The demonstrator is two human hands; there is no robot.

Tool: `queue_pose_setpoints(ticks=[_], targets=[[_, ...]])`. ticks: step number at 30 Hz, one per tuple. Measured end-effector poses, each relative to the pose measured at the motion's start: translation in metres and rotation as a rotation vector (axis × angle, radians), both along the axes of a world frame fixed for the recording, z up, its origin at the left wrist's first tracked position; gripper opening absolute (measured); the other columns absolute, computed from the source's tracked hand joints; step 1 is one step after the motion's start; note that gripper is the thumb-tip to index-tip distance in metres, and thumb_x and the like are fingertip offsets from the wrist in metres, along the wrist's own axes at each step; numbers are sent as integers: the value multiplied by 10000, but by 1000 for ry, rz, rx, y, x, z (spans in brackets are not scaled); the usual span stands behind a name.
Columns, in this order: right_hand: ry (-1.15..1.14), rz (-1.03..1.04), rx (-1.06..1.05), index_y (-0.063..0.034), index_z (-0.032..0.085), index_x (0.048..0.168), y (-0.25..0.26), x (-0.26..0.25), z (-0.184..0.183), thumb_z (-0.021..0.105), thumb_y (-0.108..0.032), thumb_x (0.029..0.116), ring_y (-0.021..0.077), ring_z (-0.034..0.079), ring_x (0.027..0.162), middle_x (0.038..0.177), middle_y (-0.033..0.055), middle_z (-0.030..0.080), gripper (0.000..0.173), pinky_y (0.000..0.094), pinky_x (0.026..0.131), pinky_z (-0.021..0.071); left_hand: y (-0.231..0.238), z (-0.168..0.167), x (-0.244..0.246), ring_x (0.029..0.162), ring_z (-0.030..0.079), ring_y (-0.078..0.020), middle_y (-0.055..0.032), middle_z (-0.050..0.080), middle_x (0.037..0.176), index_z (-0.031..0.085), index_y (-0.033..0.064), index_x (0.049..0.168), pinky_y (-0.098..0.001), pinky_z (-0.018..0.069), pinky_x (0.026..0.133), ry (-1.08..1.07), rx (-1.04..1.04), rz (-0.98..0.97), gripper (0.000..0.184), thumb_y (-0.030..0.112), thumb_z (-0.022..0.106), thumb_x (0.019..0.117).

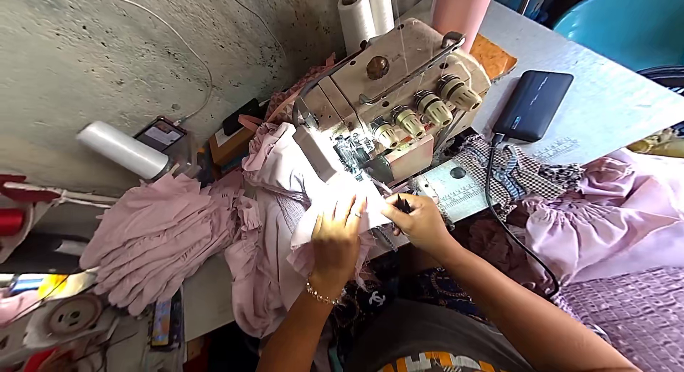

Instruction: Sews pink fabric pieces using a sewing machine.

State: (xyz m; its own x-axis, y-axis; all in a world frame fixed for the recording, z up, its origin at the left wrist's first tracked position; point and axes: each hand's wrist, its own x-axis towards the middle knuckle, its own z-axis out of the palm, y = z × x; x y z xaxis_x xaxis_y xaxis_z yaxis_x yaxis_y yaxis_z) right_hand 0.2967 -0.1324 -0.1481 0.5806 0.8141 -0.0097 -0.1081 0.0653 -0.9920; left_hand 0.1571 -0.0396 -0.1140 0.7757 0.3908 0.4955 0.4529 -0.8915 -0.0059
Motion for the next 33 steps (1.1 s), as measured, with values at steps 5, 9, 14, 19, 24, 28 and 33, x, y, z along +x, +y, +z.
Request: queue_pose_setpoints(ticks=[5,9,14,19,24,28,33], targets=[[-37,-91,69,-193,418,610,36,10,-8,697,-46,851,-42,365,455,512,-124,405,397,159,464,303,19,18,10,919,751,-288,-62,733,1263,777,126,1197,-443,588,682,82,-100,36,466,-88,657,800],[-51,-148,98,-180,410,610,43,10,-8,701,-34,857,-28,347,449,508,-108,385,409,159,461,291,40,22,17,955,739,-300,-101,756,1162,784,105,1166,-483,591,762,82,-152,69,353,-36,657,868],[-219,-218,234,-134,527,698,22,-6,-52,686,-209,945,-83,442,571,628,-125,494,303,114,553,371,57,22,24,1095,693,-383,-244,701,1201,751,1,1162,-535,549,927,34,-275,227,281,29,685,891],[-532,-122,85,-29,626,826,-6,-3,-64,587,-537,992,35,478,582,648,2,542,536,216,560,411,44,27,23,1016,701,-394,-260,677,1202,699,-32,1225,-548,565,812,49,-310,390,304,72,638,946],[-838,-60,2,22,608,1200,-11,6,-11,388,-358,1064,256,695,791,992,154,697,460,443,617,545,29,34,4,1166,662,-378,-205,645,1349,735,-54,1120,-524,557,901,167,-318,381,237,-6,635,910],[-1153,-125,-18,58,669,983,9,7,22,607,-154,955,350,692,718,1047,229,662,222,473,533,548,15,39,-11,1202,659,-368,-188,650,1367,746,-52,1089,-513,555,918,169,-326,373,226,-1,607,918],[-1395,-31,-111,57,697,935,42,-3,36,664,-21,908,364,665,646,1024,261,646,89,468,510,526,3,38,-22,1172,678,-349,-181,684,1310,759,-44,1019,-488,565,909,149,-307,338,194,29,605,925]])
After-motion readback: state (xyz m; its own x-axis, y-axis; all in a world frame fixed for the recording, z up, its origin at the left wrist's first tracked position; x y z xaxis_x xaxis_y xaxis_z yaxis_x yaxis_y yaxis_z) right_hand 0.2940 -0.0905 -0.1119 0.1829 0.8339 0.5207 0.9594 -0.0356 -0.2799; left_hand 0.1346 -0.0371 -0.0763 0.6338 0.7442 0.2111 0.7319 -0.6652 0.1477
